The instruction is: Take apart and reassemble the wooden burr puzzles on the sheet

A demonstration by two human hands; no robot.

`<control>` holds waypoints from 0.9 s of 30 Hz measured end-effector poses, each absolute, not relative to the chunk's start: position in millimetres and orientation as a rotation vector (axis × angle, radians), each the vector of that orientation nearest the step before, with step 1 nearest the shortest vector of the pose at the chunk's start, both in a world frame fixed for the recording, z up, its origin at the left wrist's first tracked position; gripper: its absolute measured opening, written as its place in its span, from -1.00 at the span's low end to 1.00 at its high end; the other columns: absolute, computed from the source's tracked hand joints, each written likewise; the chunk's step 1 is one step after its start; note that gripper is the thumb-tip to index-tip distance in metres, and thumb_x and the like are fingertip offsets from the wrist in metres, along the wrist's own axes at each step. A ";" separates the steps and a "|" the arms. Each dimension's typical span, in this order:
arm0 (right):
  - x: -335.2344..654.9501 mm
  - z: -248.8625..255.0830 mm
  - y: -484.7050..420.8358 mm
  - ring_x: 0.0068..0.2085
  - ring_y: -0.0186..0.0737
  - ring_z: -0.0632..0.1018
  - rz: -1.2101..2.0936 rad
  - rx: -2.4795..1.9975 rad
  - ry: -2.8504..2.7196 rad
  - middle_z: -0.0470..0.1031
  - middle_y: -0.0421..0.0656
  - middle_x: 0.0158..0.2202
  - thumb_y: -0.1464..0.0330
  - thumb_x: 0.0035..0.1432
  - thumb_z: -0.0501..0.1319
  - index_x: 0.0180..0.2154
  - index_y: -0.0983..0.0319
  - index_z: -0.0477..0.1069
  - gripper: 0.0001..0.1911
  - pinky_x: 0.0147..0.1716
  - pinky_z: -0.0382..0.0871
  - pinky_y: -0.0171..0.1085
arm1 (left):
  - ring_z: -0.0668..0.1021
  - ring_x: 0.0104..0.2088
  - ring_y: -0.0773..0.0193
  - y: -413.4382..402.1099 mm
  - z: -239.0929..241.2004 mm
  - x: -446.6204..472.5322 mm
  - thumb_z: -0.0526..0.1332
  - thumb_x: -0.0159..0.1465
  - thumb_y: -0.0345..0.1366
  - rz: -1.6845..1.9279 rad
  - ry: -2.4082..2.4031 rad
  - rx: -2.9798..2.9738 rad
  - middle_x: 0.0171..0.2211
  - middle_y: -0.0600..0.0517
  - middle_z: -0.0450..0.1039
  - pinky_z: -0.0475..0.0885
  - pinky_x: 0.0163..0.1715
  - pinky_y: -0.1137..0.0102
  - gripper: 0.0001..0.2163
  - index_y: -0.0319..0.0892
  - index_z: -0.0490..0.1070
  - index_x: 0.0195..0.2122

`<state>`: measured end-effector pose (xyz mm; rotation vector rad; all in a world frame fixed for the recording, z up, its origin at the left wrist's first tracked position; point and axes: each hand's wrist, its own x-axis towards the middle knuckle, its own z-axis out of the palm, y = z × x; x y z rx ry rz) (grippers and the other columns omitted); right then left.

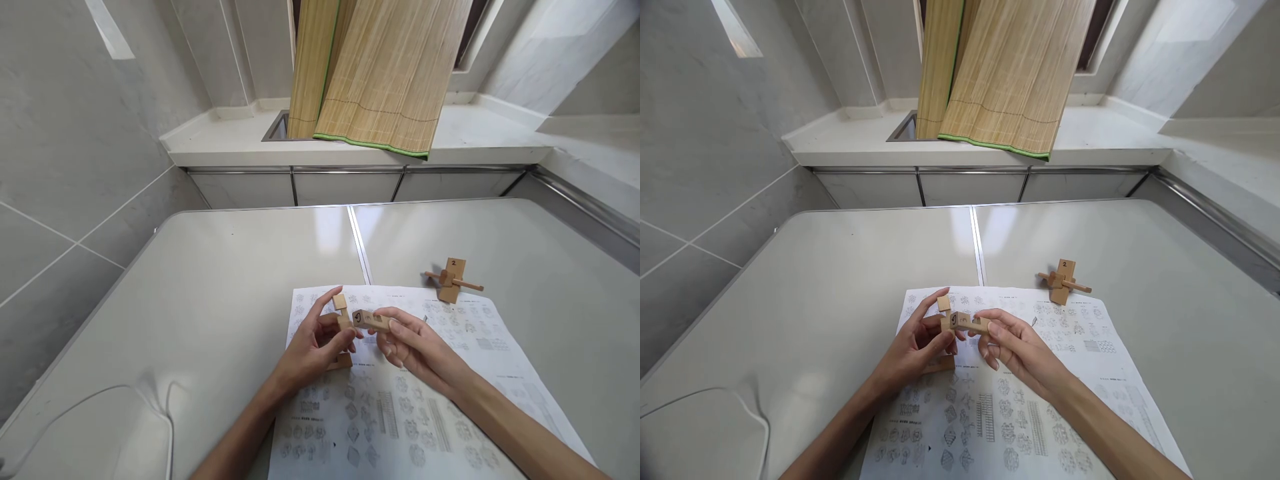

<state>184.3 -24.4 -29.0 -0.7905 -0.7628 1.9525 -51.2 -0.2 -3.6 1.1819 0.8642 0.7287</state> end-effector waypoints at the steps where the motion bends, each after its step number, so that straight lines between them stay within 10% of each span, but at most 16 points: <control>1: 184.5 -29.2 -24.4 -0.36 -0.30 0.44 1.952 -0.787 -0.755 0.53 -0.15 -0.33 0.21 0.34 0.36 0.02 0.15 0.57 -0.72 -0.41 0.30 -0.30 | 0.60 -0.27 0.22 -0.4 -3.2 -51.2 0.32 0.38 -0.10 0.727 0.858 1.188 -0.18 -0.06 0.60 0.49 -0.08 0.22 -0.29 -0.03 0.00 0.46; 14: 185.4 -28.8 -21.7 -0.34 -0.33 0.45 1.956 -0.784 -0.620 0.59 -0.05 -0.11 0.23 0.29 0.40 0.01 0.13 0.58 -0.72 -0.36 0.33 -0.32 | 0.39 -0.48 0.33 0.8 -4.9 -57.8 0.32 0.32 -0.13 0.783 1.275 1.740 -0.43 0.16 0.44 0.36 -0.40 0.42 -0.49 -0.03 0.30 0.27; 27: 186.3 -27.8 -20.0 -0.34 -0.33 0.43 1.959 -0.765 -0.589 0.56 -0.09 -0.15 0.24 0.32 0.37 0.00 0.17 0.58 -0.74 -0.30 0.35 -0.30 | 0.43 -0.50 0.26 5.9 -11.8 -62.6 0.16 0.41 -0.22 0.576 1.412 2.236 -0.52 0.13 0.39 0.39 -0.16 0.26 -0.64 -0.09 0.48 0.20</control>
